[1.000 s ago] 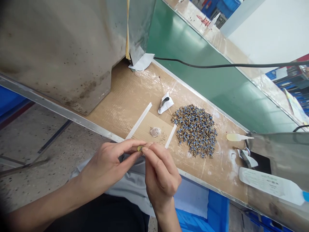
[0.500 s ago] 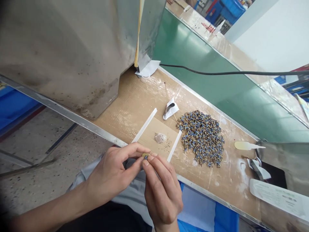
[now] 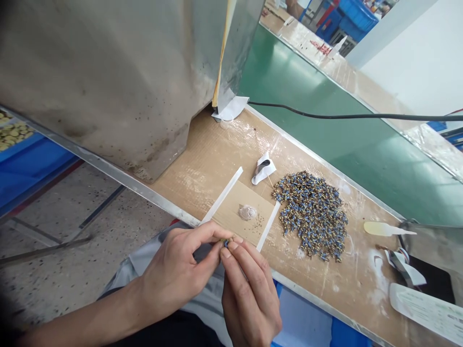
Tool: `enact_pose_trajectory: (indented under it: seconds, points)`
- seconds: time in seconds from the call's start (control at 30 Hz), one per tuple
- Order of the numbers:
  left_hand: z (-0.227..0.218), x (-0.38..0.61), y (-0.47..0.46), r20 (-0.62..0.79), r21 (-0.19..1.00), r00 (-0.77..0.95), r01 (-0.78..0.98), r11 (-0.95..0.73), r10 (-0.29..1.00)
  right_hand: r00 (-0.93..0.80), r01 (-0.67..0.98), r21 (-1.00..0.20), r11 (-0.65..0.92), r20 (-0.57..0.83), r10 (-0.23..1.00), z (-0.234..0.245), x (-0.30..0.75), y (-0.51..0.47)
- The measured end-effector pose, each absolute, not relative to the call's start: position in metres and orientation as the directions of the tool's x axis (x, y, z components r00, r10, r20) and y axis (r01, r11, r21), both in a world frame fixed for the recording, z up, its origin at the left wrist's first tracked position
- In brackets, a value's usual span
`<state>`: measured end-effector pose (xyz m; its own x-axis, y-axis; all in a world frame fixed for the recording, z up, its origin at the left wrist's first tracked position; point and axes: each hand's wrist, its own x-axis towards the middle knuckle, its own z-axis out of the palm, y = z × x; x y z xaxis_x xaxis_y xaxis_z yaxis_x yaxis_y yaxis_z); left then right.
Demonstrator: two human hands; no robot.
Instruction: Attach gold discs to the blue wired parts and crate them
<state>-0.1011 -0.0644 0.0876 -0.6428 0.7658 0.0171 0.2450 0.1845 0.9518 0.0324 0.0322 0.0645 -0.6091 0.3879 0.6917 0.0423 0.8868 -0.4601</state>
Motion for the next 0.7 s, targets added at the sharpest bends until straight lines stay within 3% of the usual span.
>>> enact_pose_trajectory:
  seconds: [0.13,0.2,0.37,0.47,0.7]
  points:
    - [0.087,-0.104,-0.065,0.013,0.946,-0.618,0.263,0.191,0.786,-0.61,0.03,-0.47,0.882,0.69,0.389,0.064,0.035,0.034]
    - [0.086,-0.107,-0.066,-0.014,0.947,-0.59,0.251,0.2,0.807,-0.606,0.046,-0.531,0.846,0.658,0.447,0.066,0.039,0.037]
    - [0.085,-0.112,-0.067,-0.068,0.951,-0.536,0.221,0.218,0.841,-0.591,0.249,-0.784,0.568,0.341,0.731,0.073,0.044,0.047]
    - [0.085,-0.11,-0.068,-0.052,0.952,-0.531,0.23,0.202,0.846,-0.677,0.239,-0.863,0.446,0.181,0.713,0.076,0.042,0.052]
    - [0.087,-0.106,-0.07,-0.03,0.942,-0.529,0.267,0.201,0.848,-0.698,0.18,-0.928,0.328,0.114,0.707,0.075,0.048,0.056]
